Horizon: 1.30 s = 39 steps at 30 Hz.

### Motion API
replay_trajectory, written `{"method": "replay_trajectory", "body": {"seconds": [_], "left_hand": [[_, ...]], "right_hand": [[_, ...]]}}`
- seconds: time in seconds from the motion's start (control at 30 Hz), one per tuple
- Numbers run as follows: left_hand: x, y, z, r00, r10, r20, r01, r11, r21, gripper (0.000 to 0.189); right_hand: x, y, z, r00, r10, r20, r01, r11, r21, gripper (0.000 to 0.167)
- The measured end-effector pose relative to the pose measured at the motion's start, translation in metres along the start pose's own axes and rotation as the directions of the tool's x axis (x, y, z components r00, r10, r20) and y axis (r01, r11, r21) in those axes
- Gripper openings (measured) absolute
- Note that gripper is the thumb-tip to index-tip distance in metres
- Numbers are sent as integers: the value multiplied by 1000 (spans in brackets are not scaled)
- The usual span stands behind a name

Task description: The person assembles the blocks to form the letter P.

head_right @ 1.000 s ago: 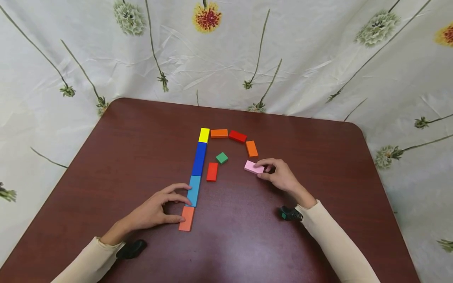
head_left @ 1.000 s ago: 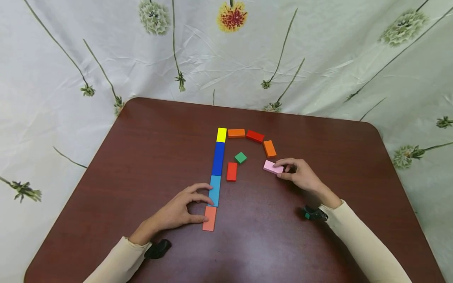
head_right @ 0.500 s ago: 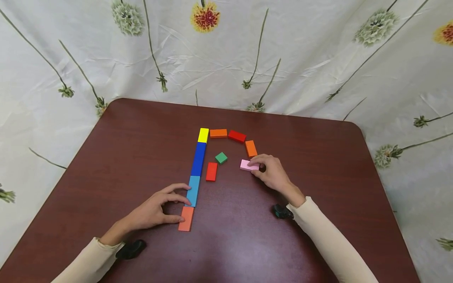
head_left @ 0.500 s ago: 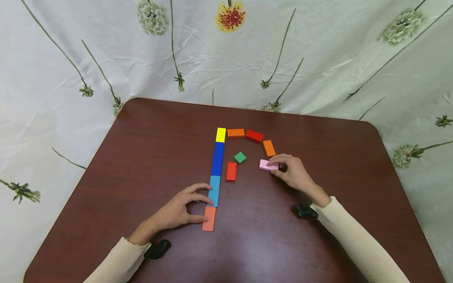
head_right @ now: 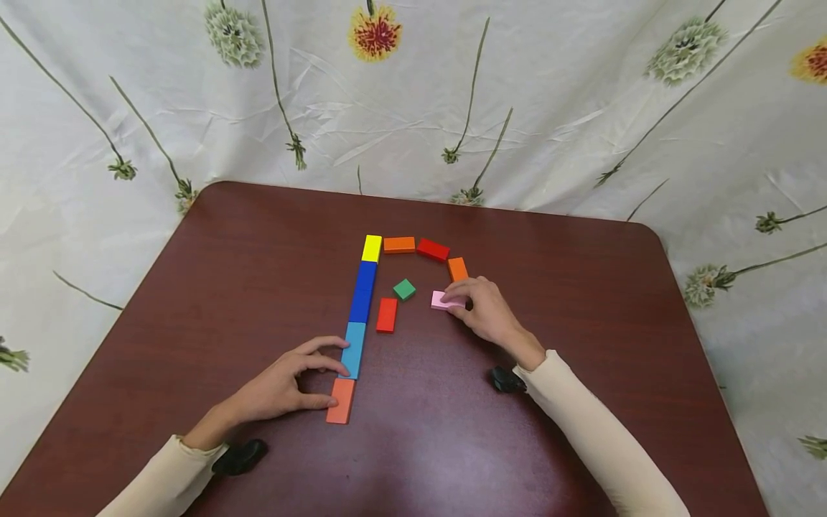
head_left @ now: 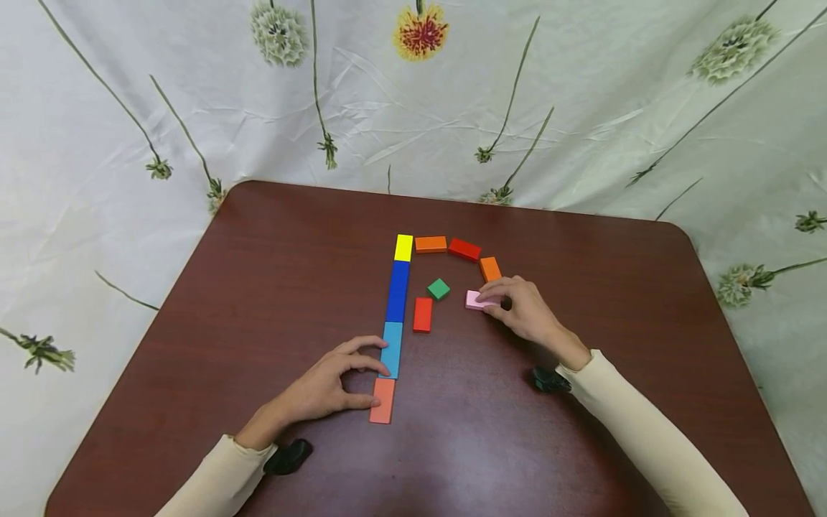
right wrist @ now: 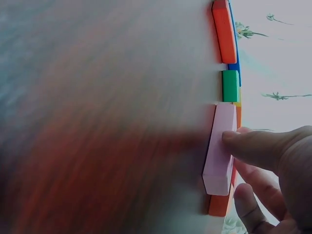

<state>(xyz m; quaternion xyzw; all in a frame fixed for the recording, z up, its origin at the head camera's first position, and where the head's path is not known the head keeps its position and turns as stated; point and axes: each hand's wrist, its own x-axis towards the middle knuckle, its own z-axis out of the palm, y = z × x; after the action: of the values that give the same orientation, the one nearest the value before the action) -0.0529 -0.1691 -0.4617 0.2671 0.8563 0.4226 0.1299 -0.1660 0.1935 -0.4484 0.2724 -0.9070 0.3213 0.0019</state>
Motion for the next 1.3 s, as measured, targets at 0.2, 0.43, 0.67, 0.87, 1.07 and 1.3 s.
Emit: {"method": "replay_trajectory", "body": {"seconds": [0.2,0.43,0.67,0.87,1.07,1.3], "left_hand": [[0,1,-1,1000,-12,-2,12,1000,-7,34],[-2,2,0,1000,-21,-8,21,1000,0,34],[1,2,1,1000,-11,-4,11,1000,8,34],[0,2,0,1000,-17,-5,17,1000,4,35],[0,2,0,1000,-12,-5,12,1000,1,35],[0,2,1,1000,-13,-7,13,1000,9,35]], "right_hand": [[10,-4,3,1000,17,25,-17,1000,2,18],[19,-6,4,996,53,72,-54,999,9,18],[22,-5,2,994,73,80,-73,997,5,19],[23,-5,2,995,57,78,-58,998,5,18],[24,-6,1,995,61,78,-61,998,0,19],[23,-6,0,994,72,80,-72,997,-3,18]]}}
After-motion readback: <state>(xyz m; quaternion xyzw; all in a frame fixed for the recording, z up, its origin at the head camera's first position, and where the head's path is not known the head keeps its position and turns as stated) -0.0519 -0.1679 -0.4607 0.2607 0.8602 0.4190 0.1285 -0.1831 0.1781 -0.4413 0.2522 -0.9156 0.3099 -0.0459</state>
